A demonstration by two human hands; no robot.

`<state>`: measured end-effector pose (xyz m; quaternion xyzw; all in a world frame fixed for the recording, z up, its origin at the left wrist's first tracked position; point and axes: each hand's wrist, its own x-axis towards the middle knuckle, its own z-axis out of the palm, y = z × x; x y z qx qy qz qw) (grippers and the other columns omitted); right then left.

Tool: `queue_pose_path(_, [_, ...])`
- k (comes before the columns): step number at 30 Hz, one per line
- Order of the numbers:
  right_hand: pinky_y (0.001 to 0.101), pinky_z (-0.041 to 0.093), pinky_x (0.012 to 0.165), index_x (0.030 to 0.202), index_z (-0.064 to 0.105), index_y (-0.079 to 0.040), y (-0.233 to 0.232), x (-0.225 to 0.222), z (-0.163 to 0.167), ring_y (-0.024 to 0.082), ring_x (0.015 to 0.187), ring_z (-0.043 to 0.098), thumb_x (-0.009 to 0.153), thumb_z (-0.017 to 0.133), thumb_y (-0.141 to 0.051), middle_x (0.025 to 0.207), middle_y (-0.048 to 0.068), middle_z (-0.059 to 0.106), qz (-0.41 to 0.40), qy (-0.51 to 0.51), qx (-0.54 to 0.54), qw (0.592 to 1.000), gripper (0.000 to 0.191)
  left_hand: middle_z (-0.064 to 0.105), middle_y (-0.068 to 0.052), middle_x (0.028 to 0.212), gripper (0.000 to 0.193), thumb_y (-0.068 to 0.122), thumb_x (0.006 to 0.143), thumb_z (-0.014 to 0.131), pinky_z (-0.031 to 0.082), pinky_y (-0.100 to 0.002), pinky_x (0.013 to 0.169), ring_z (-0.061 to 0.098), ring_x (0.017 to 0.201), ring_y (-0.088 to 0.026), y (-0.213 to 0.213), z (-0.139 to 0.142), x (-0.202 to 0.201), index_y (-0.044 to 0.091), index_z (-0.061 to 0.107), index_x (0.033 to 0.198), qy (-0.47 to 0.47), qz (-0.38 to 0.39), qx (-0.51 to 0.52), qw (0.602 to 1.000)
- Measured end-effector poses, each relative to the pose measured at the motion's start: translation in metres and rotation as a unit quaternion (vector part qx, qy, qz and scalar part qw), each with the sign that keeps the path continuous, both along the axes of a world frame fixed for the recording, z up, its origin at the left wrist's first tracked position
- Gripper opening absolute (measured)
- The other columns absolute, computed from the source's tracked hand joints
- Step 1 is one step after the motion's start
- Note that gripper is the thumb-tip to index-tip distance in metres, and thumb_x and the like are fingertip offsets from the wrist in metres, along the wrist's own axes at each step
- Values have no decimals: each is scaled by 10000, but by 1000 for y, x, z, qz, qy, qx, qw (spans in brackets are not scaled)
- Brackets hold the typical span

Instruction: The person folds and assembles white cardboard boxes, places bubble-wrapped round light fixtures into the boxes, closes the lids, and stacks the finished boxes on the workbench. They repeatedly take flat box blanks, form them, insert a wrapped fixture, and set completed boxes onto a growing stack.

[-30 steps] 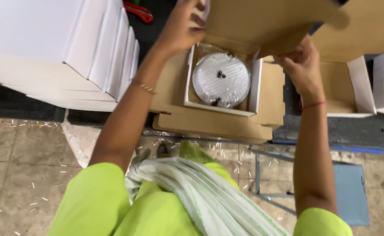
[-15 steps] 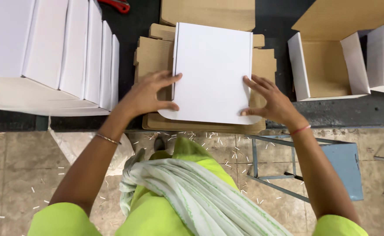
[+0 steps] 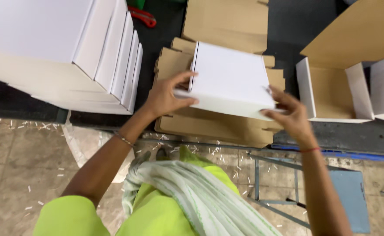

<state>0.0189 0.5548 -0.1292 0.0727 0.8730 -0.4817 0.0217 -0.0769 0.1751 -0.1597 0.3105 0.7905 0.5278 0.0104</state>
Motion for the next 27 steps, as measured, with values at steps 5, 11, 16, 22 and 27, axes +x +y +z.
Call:
queue_pose_path(5, [333, 605, 822, 1466, 568, -14, 23, -51, 62, 170, 1056, 713, 947, 784, -207, 1341, 144, 663, 20, 113, -59, 992, 595, 760, -124, 1075, 959, 459, 733, 879, 619, -341, 928, 782, 974, -252, 18, 74, -67, 154, 402, 1507, -142, 101, -73, 982])
queue_pose_path(11, [339, 602, 911, 1252, 638, -74, 23, -100, 86, 200, 1136, 676, 1021, 811, -253, 1276, 102, 670, 19, 304, 137, 943, 340, 707, -27, 999, 299, 335, 941, 912, 533, -429, 847, 645, 1070, -277, 51, 87, -118, 141, 701, 1023, 318, 166, -26, 933])
queue_pose_path(16, [442, 565, 889, 1178, 768, -78, 46, -84, 101, 321, 1151, 636, 872, 862, -151, 1317, 143, 647, 126, 419, 368, 820, 329, 713, -69, 974, 321, 352, 835, 922, 518, -435, 770, 652, 952, -302, 36, 96, -118, 95, 760, 941, 335, 106, -94, 931])
queue_pose_path(22, [319, 573, 776, 1218, 791, -47, 54, -98, 116, 222, 891, 719, 1067, 740, -62, 1042, 115, 729, 89, 279, 266, 918, 160, 673, -97, 756, 261, 252, 1048, 780, 558, -368, 667, 699, 671, -221, 41, 111, -143, 40, 691, 923, 261, 83, -101, 956])
queue_pose_path(27, [253, 631, 734, 1066, 712, 127, 48, -111, 125, 133, 786, 735, 1101, 661, -64, 888, 99, 731, 62, 187, 32, 980, 200, 706, -37, 753, 268, 259, 1026, 726, 643, -243, 584, 776, 654, -113, 60, 109, -166, 10, 667, 949, 58, 78, 29, 995])
